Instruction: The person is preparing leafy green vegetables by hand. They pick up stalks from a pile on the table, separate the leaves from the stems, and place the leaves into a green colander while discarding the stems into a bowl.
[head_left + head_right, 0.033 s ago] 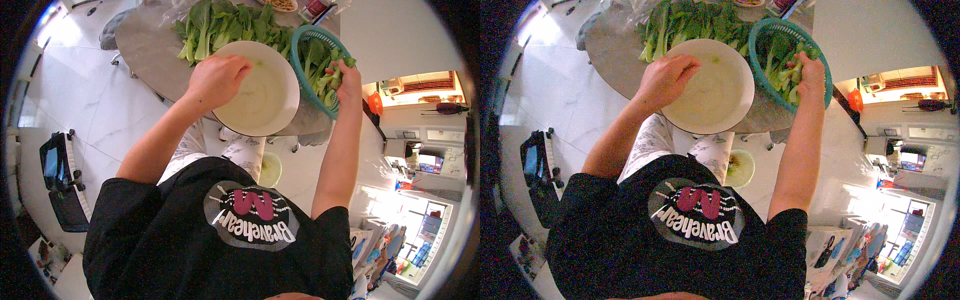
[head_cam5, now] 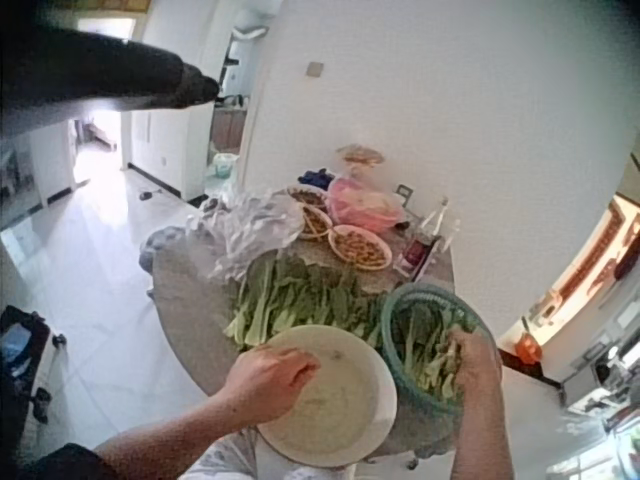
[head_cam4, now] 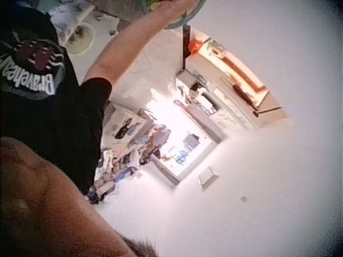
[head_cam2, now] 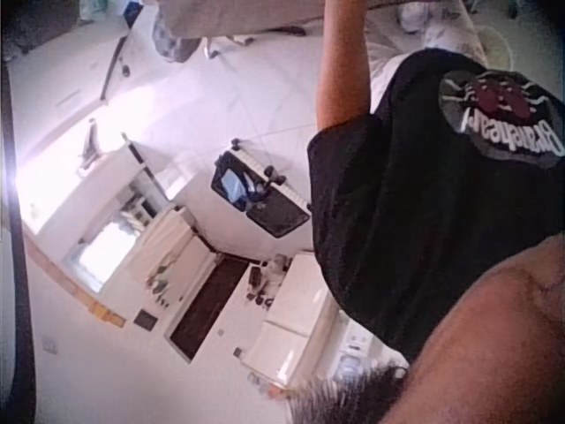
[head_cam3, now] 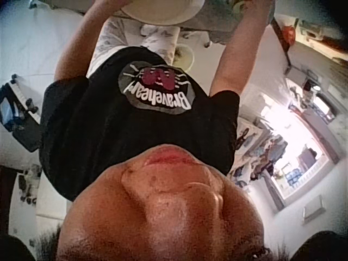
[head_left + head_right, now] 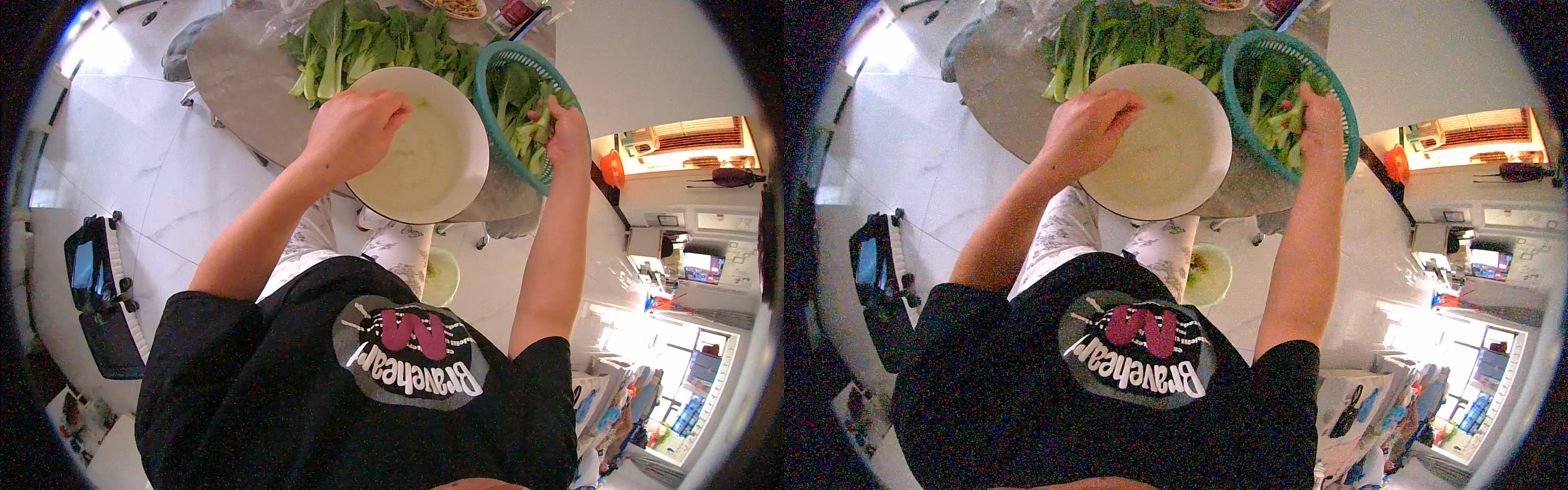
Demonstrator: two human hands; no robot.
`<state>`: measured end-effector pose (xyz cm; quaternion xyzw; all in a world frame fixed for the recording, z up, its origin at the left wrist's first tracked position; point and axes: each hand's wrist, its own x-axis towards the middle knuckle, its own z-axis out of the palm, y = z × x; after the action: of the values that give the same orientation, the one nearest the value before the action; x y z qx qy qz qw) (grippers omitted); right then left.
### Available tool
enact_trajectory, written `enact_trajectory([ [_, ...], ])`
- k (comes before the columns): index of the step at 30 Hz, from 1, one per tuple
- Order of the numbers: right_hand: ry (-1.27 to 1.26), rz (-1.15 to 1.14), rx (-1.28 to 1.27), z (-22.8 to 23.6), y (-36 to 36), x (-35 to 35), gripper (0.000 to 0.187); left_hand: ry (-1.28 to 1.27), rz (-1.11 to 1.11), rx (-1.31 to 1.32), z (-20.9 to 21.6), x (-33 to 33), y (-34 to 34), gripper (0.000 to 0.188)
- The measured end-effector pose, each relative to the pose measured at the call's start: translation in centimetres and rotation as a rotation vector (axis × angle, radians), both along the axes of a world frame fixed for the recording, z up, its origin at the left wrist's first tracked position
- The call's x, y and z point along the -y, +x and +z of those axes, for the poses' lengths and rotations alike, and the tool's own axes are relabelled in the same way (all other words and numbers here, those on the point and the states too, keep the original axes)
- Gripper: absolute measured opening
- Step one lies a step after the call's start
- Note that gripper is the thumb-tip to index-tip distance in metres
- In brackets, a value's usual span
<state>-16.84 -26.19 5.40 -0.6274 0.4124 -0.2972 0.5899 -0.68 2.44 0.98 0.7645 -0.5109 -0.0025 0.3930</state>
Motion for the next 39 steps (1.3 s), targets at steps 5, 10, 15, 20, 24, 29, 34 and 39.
enact_trajectory([
  [5, -0.18, -0.078, -0.28, -0.9, 2.1, -1.1, 0.044, -0.008, -0.008, 0.032, 0.2, -0.2, 0.0, 0.019],
  [10, -0.769, 0.077, -0.805, 1.5, 2.0, -2.4, 0.038, -0.021, -0.013, 0.037, -0.1, -0.2, 0.1, 0.018],
  [15, -1.184, 0.128, -0.617, 4.4, 3.1, -7.5, 0.026, -0.043, 0.018, 0.018, -0.2, -0.3, 0.0, 0.018],
  [20, -1.157, 0.731, -0.598, 0.5, 6.3, -10.6, 0.025, -0.145, 0.088, -0.095, -0.1, -0.2, -0.3, 0.017],
  [24, -1.401, 0.784, -0.733, -2.2, 8.5, -12.9, 0.023, -0.277, 0.097, -0.14, -0.4, 0.0, 0.0, 0.015],
  [29, -1.408, 0.764, -0.965, -1.8, 9.2, -13.8, 0.013, -0.288, 0.04, -0.129, -1.0, 0.2, 0.2, 0.015],
  [34, -1.31, 0.559, -0.56, 0.8, 7.2, -14.6, 0.015, -0.229, 0.07, -0.122, -0.5, -0.2, 0.1, 0.014],
  [39, -1.23, 0.637, -0.72, 1.3, 5.3, -15.9, 0.013, -0.518, 0.003, -0.481, -0.9, -0.3, 0.2, 0.011],
])
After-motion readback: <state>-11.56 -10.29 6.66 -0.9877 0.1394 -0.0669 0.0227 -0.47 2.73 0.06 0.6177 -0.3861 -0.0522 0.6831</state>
